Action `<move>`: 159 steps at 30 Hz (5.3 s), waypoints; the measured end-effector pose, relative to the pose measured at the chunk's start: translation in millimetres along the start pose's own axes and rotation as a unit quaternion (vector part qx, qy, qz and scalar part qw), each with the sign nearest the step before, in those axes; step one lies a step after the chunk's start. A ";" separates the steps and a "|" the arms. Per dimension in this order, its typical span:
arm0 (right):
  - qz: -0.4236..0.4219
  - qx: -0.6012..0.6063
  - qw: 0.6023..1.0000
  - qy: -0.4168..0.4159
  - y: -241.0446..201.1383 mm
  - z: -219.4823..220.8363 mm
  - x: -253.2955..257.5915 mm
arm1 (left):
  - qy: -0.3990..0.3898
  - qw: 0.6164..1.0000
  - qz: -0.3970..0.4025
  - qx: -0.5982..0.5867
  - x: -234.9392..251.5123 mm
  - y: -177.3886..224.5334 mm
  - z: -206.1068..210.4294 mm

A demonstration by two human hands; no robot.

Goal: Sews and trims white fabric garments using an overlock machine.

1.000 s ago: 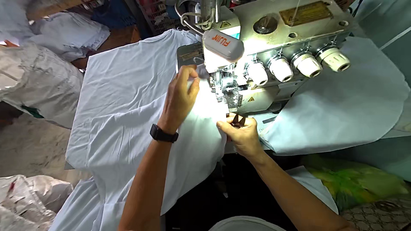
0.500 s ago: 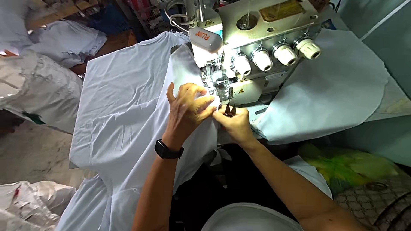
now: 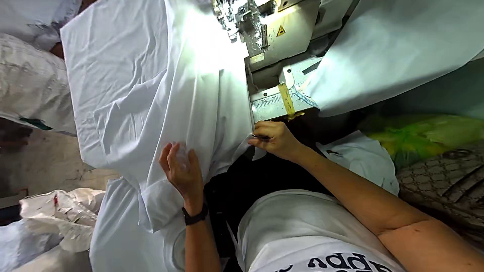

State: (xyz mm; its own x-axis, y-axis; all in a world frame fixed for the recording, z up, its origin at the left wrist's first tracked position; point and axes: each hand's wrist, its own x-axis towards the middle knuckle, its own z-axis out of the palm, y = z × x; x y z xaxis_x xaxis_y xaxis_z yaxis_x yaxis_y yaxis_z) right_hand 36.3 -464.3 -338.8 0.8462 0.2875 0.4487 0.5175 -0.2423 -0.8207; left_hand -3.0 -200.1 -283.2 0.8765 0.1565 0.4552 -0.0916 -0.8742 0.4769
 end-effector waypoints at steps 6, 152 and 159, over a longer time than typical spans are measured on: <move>0.098 -0.006 0.995 0.019 -9.7 3.3 -1.7 | -0.172 0.978 0.025 -0.114 -52.8 32.2 19.7; 0.136 0.034 0.968 0.210 -33.1 -42.6 129.2 | -0.222 0.919 0.292 -0.143 188.9 86.8 54.1; 0.048 0.015 0.981 0.185 -11.0 -12.9 89.9 | -0.202 0.928 0.272 -0.152 258.0 86.8 90.9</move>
State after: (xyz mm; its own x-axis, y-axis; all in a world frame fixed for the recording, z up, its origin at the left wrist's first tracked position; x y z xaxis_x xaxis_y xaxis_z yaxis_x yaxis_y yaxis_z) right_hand 108.3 -447.8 -284.9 0.8823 -0.0929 0.4614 0.4333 -0.2226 -0.8734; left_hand 258.2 -277.3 -192.7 0.7617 -0.5093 0.4006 -0.6479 -0.5936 0.4773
